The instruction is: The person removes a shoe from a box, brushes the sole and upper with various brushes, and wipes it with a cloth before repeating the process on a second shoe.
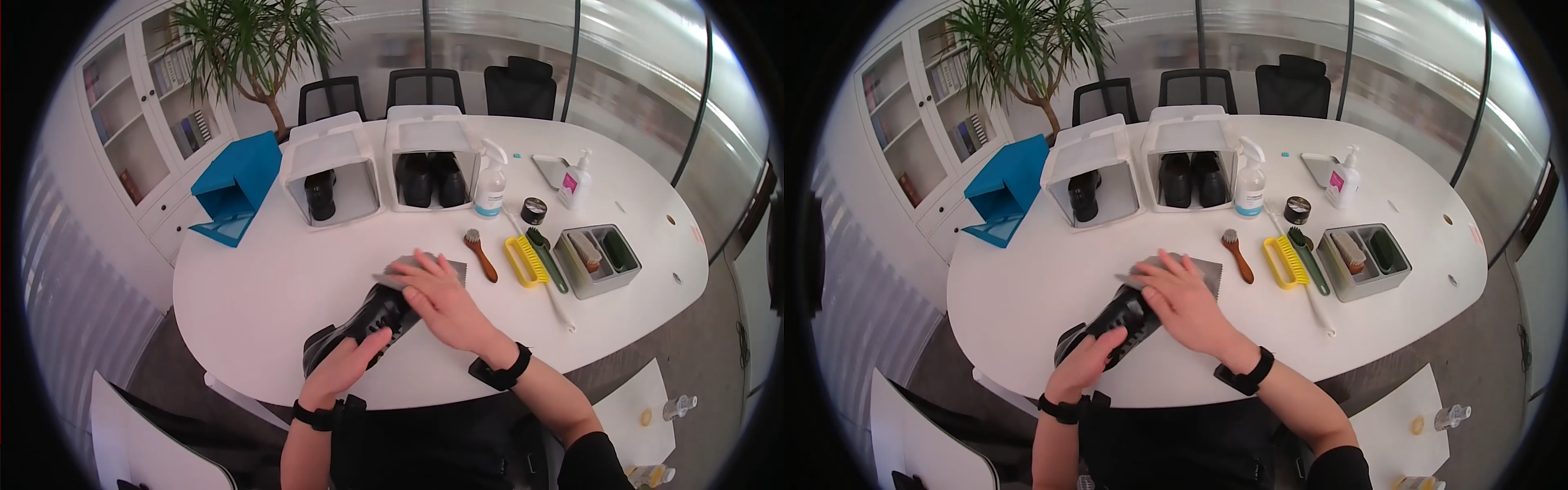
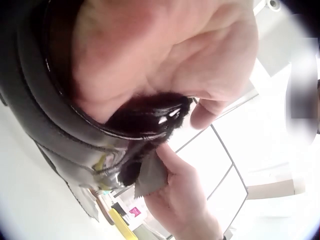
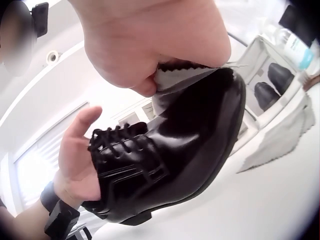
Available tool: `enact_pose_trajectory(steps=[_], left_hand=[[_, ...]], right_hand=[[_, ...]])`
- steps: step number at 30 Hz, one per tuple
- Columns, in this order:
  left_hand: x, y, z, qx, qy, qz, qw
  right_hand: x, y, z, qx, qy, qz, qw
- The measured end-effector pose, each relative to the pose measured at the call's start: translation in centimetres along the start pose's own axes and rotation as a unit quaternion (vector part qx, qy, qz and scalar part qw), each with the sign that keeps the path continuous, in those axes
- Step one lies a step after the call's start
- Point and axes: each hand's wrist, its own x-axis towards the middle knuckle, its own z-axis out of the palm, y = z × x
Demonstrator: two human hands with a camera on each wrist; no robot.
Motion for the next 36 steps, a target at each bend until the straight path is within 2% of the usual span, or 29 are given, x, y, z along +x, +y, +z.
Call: enact_pose_trajectory(steps=[1,2,3,4,5,6,8,9,11,12,14,15,19,23,25,26,28,30,31,32,34,36], left_hand=[[0.1,-0.2,0.4,-0.058,0.016,0.017,0.998],[0.2,-0.6,1.0,-0.057,0.015,0.015,0.998],[0.5,-1.0,1.5,-0.188,0.06,0.03,0.98],[0.7,-1.1,1.9,-0.311,0.101,0.046,0.944],[0.4,-0.6,2.2,-0.415,0.094,0.075,0.902],[0.6,-0.8,2.1,-0.465,0.078,0.14,0.87],[-1.1,0.8,2.3,-0.502,0.053,0.192,0.842],[-1.3,1.5,2.3,-0.495,0.044,0.191,0.847],[-1.7,2.2,2.4,-0.597,0.07,0.176,0.779],[-1.7,2.7,2.3,-0.596,0.067,0.179,0.78],[-1.4,3.7,2.3,-0.647,0.091,0.098,0.751],[-1.2,3.6,1.8,-0.647,0.035,0.113,0.753],[0.4,3.5,0.2,-0.644,-0.007,0.098,0.758],[0.5,4.0,-0.9,-0.641,0.051,0.063,0.764],[1.0,3.3,-1.6,-0.679,0.091,0.033,0.728],[1.4,2.9,-1.9,-0.678,0.091,0.033,0.728],[2.0,1.9,-2.3,-0.649,0.161,0.072,0.74],[2.0,0.6,-3.0,-0.633,0.17,0.067,0.752],[1.9,-0.3,-3.4,-0.616,0.179,0.062,0.765],[1.8,-1.6,-3.9,-0.617,0.183,0.063,0.763],[2.0,-4.6,-4.4,-0.648,0.136,0.03,0.749],[2.3,-5.8,-3.7,-0.654,0.168,0.032,0.737]], right_hand=[[0.4,-0.8,0.1,-0.012,-0.024,-0.034,0.999],[0.5,-2.1,0.6,0.051,-0.03,-0.06,0.996],[0.4,-3.2,1.5,0.1,-0.037,-0.079,0.991],[0.2,-4.2,2.3,0.148,-0.038,-0.098,0.983],[-0.2,-5.2,2.9,0.15,-0.025,-0.099,0.983],[-0.4,-6.1,3.4,0.121,-0.013,-0.123,0.985],[0.2,-6.5,3.1,0.087,0.019,-0.147,0.985],[0.5,-6.4,2.7,0.041,0.02,-0.199,0.979],[1.2,-5.8,1.8,-0.056,0.034,-0.277,0.959],[1.8,-4.9,1.5,-0.059,0.037,-0.278,0.958],[2.9,-2.7,1.0,-0.101,0.029,-0.285,0.953],[3.3,-2.0,0.8,-0.12,0.048,-0.284,0.95],[3.7,-0.4,-0.2,-0.174,0.059,-0.262,0.947],[3.4,1.2,0.4,-0.171,0.089,-0.218,0.957],[2.9,1.6,1.5,-0.088,0.095,-0.147,0.981],[2.6,1.4,2.1,-0.087,0.095,-0.147,0.981],[1.7,0.4,3.9,0.026,-0.019,-0.155,0.987],[1.0,-1.0,5.4,0.027,-0.046,-0.167,0.984],[0.7,-1.7,6.3,0.007,-0.08,-0.204,0.976],[0.4,-2.3,6.9,-0.014,-0.113,-0.241,0.964],[0.3,-2.9,7.3,-0.02,-0.118,-0.252,0.96],[1.1,-1.9,7.3,-0.034,-0.17,-0.271,0.947]])
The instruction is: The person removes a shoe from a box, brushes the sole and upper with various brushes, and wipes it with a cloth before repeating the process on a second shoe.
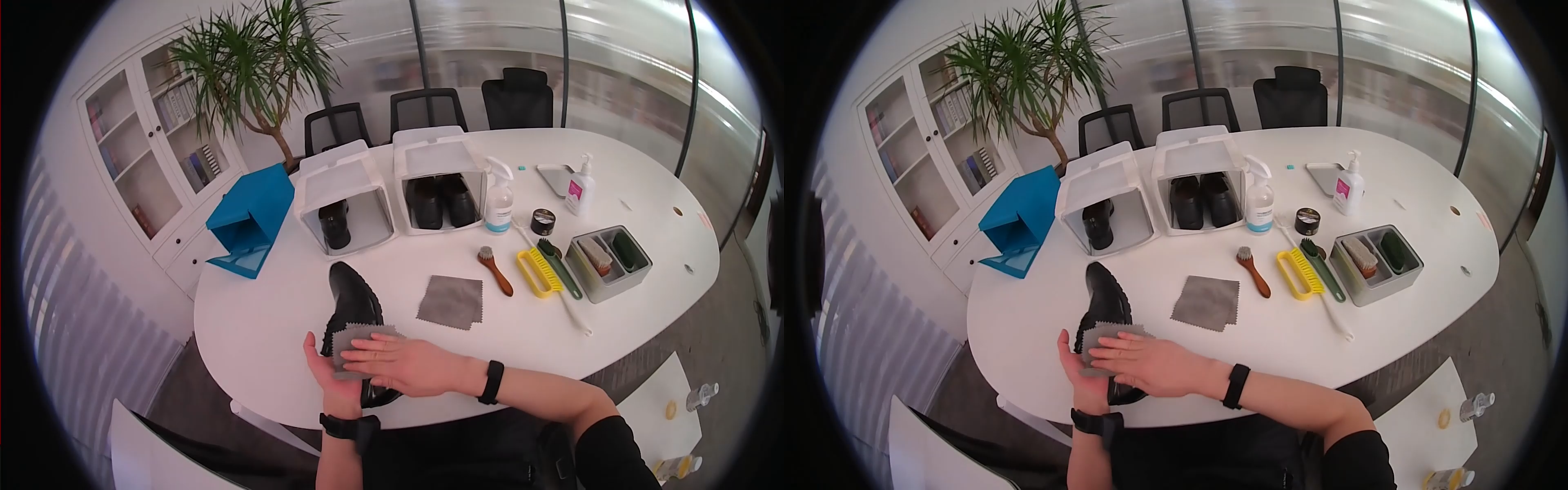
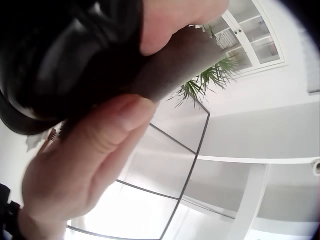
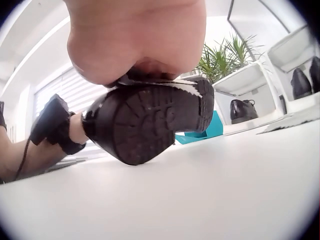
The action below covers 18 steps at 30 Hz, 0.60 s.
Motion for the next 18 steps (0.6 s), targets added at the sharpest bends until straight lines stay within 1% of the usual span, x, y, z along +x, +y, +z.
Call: enact_pose_trajectory(steps=[1,2,4,5,6,7,8,9,10,11,12,14,15,16,18], left_hand=[[0.1,-0.6,-0.4,-0.003,-0.003,0.011,1.0],[0.0,-1.0,-0.4,-0.006,-0.004,0.023,1.0],[0.2,-1.4,-0.7,-0.019,0.01,0.031,0.999],[1.1,-1.6,-1.4,-0.013,-0.005,0.033,0.999],[0.8,-1.6,-0.2,-0.007,-0.018,0.033,0.999],[-0.2,-1.7,1.0,0.033,-0.027,0.055,0.998],[-1.2,-1.4,2.4,0.055,-0.065,0.005,0.996],[-1.1,-1.5,1.8,0.128,-0.065,-0.006,0.99],[-0.8,-1.6,1.2,0.201,-0.066,-0.017,0.977],[-0.6,-1.4,1.0,0.244,-0.109,-0.003,0.964],[-0.1,-1.0,0.6,0.244,-0.107,-0.004,0.964],[1.1,0.1,0.5,0.311,-0.1,-0.026,0.945],[1.3,0.4,1.5,0.299,-0.091,-0.032,0.949],[2.2,0.4,1.4,0.294,-0.093,-0.029,0.951],[3.7,0.4,0.9,0.343,-0.065,-0.016,0.937]], right_hand=[[0.2,0.6,0.1,0.009,0.005,0.017,1.0],[0.5,1.2,0.2,0.013,-0.001,0.015,1.0],[1.4,2.6,0.3,-0.001,0.028,0.044,0.999],[1.9,3.2,0.5,-0.033,0.053,0.051,0.997],[2.4,4.0,0.4,-0.029,0.047,0.051,0.997],[2.9,5.0,0.3,-0.029,0.049,0.083,0.995],[3.4,5.9,0.1,-0.029,0.052,0.113,0.992],[3.8,6.7,-0.2,-0.026,0.049,0.112,0.992],[4.2,7.5,-0.6,0.023,0.054,0.148,0.987],[4.3,7.9,-0.5,0.071,0.059,0.185,0.978],[4.2,8.1,0.1,0.073,0.059,0.186,0.978],[3.9,8.1,0.6,0.062,0.13,0.185,0.972],[3.4,8.1,0.4,0.07,0.132,0.187,0.971],[2.8,8.2,0.1,0.067,0.127,0.184,0.972],[1.5,7.3,-0.7,0.167,0.152,0.241,0.944]])
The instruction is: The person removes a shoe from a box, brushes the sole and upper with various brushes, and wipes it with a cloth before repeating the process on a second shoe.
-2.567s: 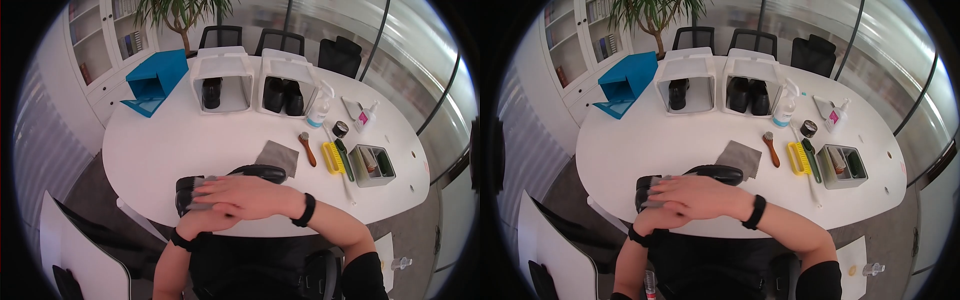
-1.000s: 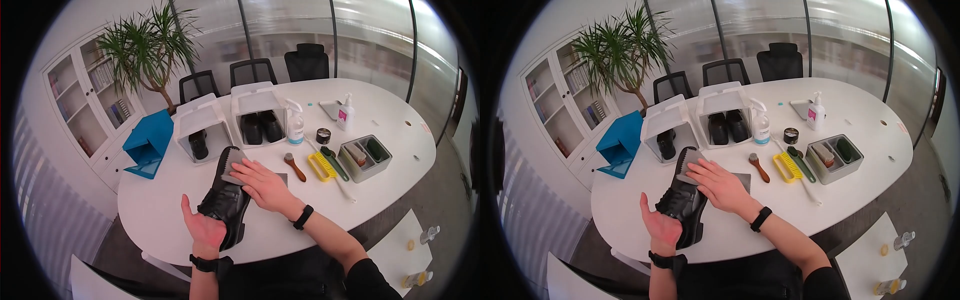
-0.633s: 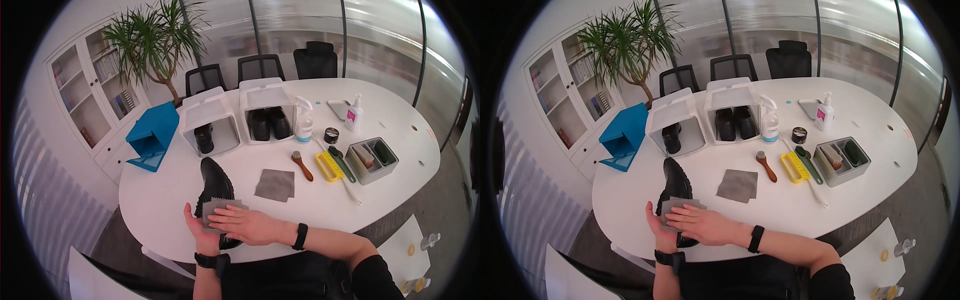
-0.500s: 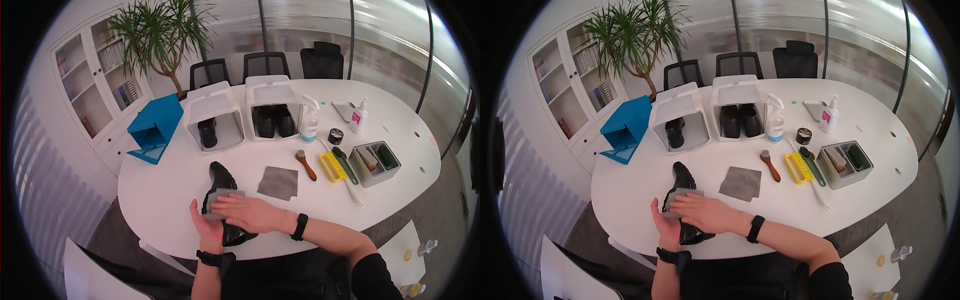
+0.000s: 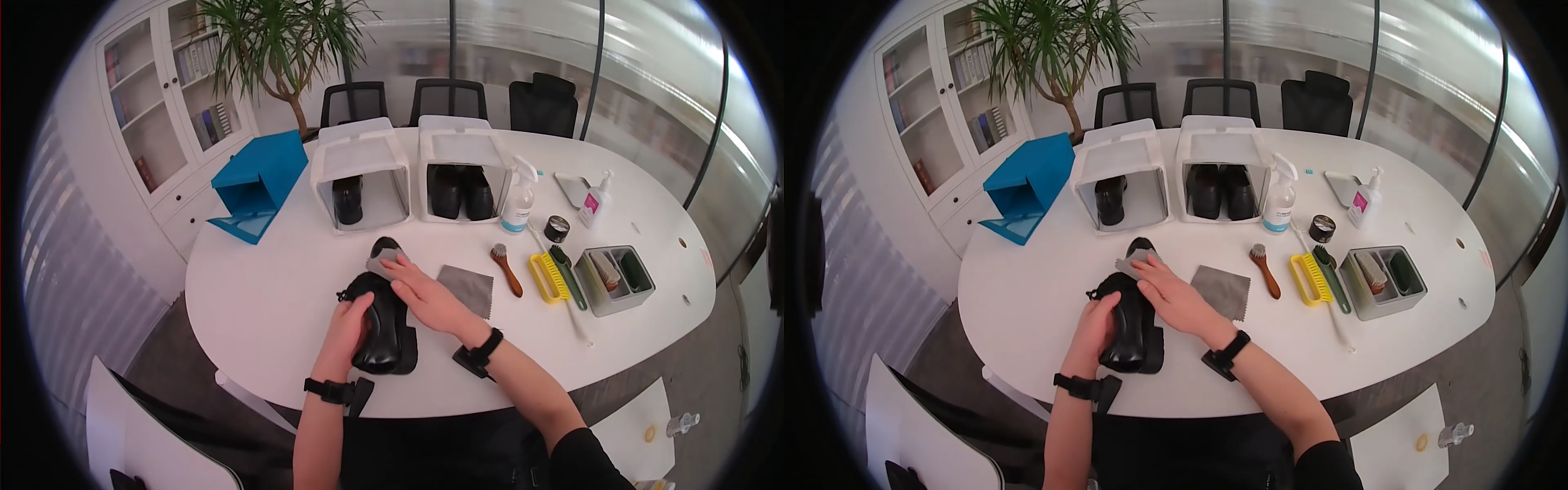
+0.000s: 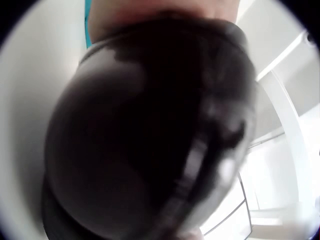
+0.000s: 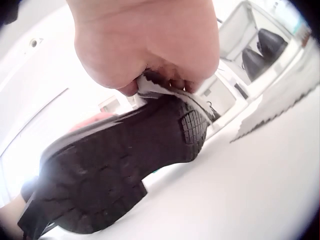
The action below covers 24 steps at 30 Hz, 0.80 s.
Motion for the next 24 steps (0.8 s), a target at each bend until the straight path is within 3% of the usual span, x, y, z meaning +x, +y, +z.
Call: enact_pose_trajectory(steps=[1,2,3,4,6,10,13,18,22,24], left_hand=[[0.5,0.1,0.2,0.007,0.073,-0.025,0.997],[0.6,-0.3,0.8,0.004,0.073,-0.025,0.997],[0.8,-0.8,1.5,-0.103,0.061,0.002,0.993],[1.0,-1.2,2.0,-0.208,0.047,0.029,0.976],[1.6,-2.1,1.3,-0.191,0.089,0.001,0.977],[0.4,-2.2,2.5,-0.239,0.122,0.019,0.963],[0.8,-2.9,1.9,-0.211,0.121,-0.014,0.97],[1.8,-4.4,1.4,-0.205,0.073,0.115,0.969],[1.9,-4.3,0.9,-0.162,0.087,0.107,0.977],[2.0,-4.3,1.1,-0.179,0.082,0.105,0.975]], right_hand=[[-1.1,-0.7,-0.1,-0.001,-0.004,0.003,1.0],[-2.3,-1.7,-0.2,-0.01,-0.022,0.0,1.0],[-3.6,-2.5,0.0,-0.02,-0.039,-0.003,0.999],[-5.1,-2.6,0.5,-0.093,-0.057,-0.06,0.992],[-7.6,-4.7,0.3,-0.189,-0.12,-0.111,0.968],[-9.9,-5.7,-0.2,-0.212,-0.184,-0.114,0.953],[-8.5,-4.6,-0.5,-0.203,-0.161,-0.111,0.959],[-2.8,-1.2,-0.2,-0.206,-0.084,-0.113,0.968],[2.8,0.6,1.0,-0.212,-0.046,-0.118,0.969],[4.8,0.5,1.0,-0.208,-0.049,-0.072,0.974]])
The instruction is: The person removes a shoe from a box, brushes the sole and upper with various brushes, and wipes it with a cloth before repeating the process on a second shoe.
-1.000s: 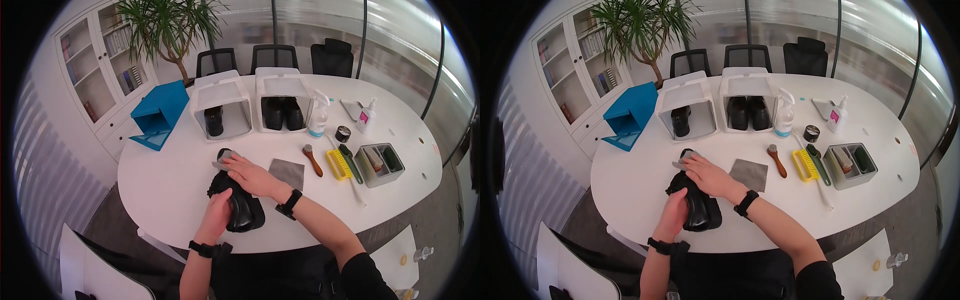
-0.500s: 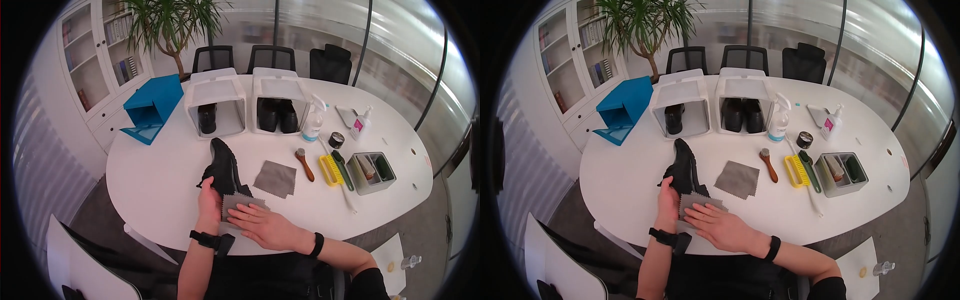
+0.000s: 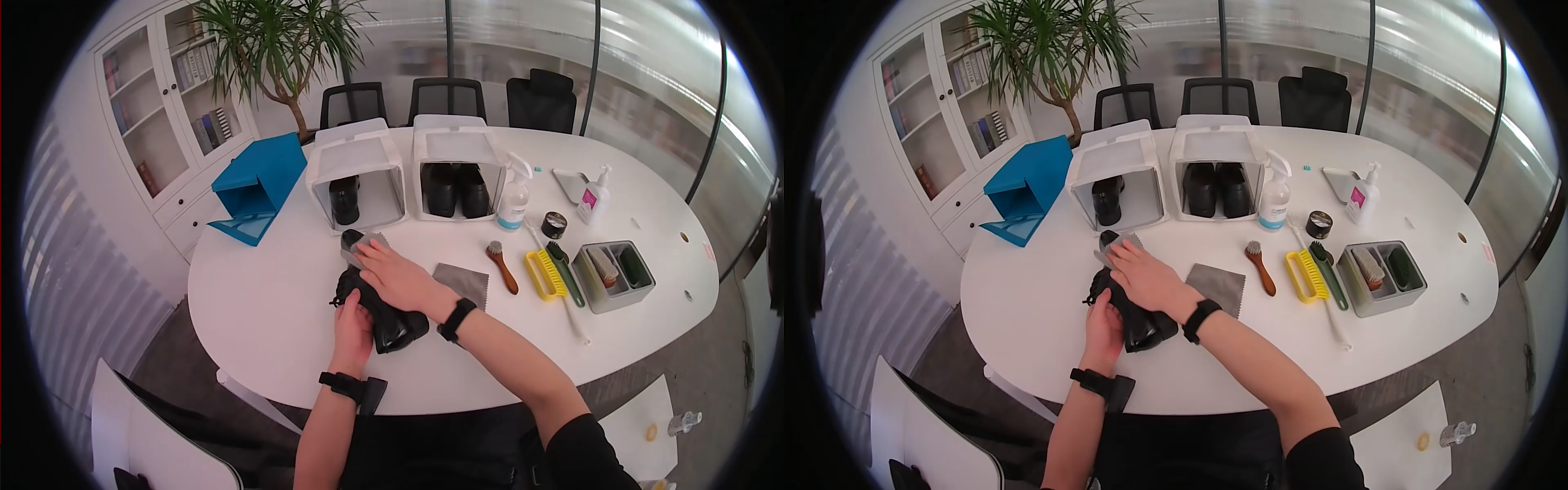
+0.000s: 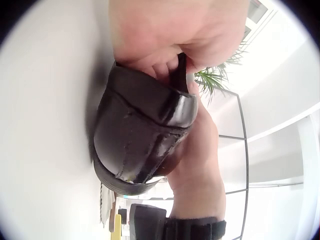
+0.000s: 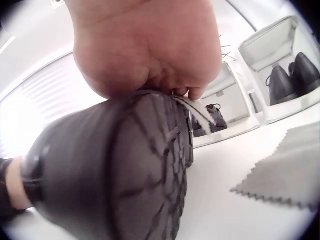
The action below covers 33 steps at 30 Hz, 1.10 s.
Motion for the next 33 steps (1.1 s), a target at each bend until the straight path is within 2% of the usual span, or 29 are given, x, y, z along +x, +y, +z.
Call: enact_pose_trajectory(steps=[2,4,6,8,10,11,12,14,17,20,22,24,26,32,33], left_hand=[[0.1,0.2,-0.1,-0.021,0.006,-0.012,1.0],[0.0,0.0,-0.2,-0.049,0.015,-0.026,0.998],[-0.7,0.4,1.1,-0.072,0.048,0.018,0.996],[-0.9,0.5,0.9,-0.087,0.064,-0.002,0.994],[-1.0,0.7,0.6,-0.039,0.037,-0.065,0.996],[-0.3,0.3,0.0,0.046,0.123,-0.092,0.987],[-0.4,0.5,0.3,0.041,0.125,-0.09,0.987],[-1.0,0.7,1.4,-0.077,0.026,-0.061,0.995],[-1.1,0.7,0.9,-0.092,0.022,-0.089,0.992],[-0.8,0.2,0.0,-0.056,0.017,-0.105,0.993],[-0.6,0.4,0.5,-0.026,0.012,-0.109,0.994],[-1.1,0.6,0.9,-0.054,-0.037,-0.078,0.995],[-1.2,1.0,1.0,-0.064,-0.031,-0.094,0.993],[-1.1,1.2,0.0,-0.069,-0.042,-0.096,0.992],[-1.2,1.4,0.2,-0.07,-0.033,-0.121,0.99]], right_hand=[[0.2,-0.3,0.0,0.029,0.013,0.014,0.999],[-1.2,-0.9,0.2,-0.019,-0.037,-0.024,0.999],[-4.6,-2.3,0.0,-0.019,-0.042,-0.041,0.998],[-7.9,-3.8,-1.0,-0.011,-0.058,-0.058,0.997],[-9.8,-4.6,-2.6,-0.065,-0.083,-0.062,0.992],[-10.6,-5.0,-3.1,-0.066,-0.089,-0.066,0.992],[-11.3,-5.2,-3.5,-0.079,-0.108,-0.091,0.987],[-12.4,-5.7,-4.4,-0.093,-0.134,-0.119,0.979],[-12.5,-6.0,-5.0,-0.13,-0.159,-0.156,0.966],[-10.4,-5.3,-4.9,-0.141,-0.129,-0.142,0.971],[-8.3,-3.9,-4.3,-0.113,-0.067,-0.085,0.988],[-6.5,-3.1,-3.5,-0.107,-0.055,-0.073,0.99],[-5.5,-2.9,-3.0,-0.056,-0.032,-0.071,0.995],[-8.5,-4.8,-3.2,-0.102,-0.079,-0.114,0.985],[-9.2,-5.4,-3.4,-0.104,-0.082,-0.118,0.984]])
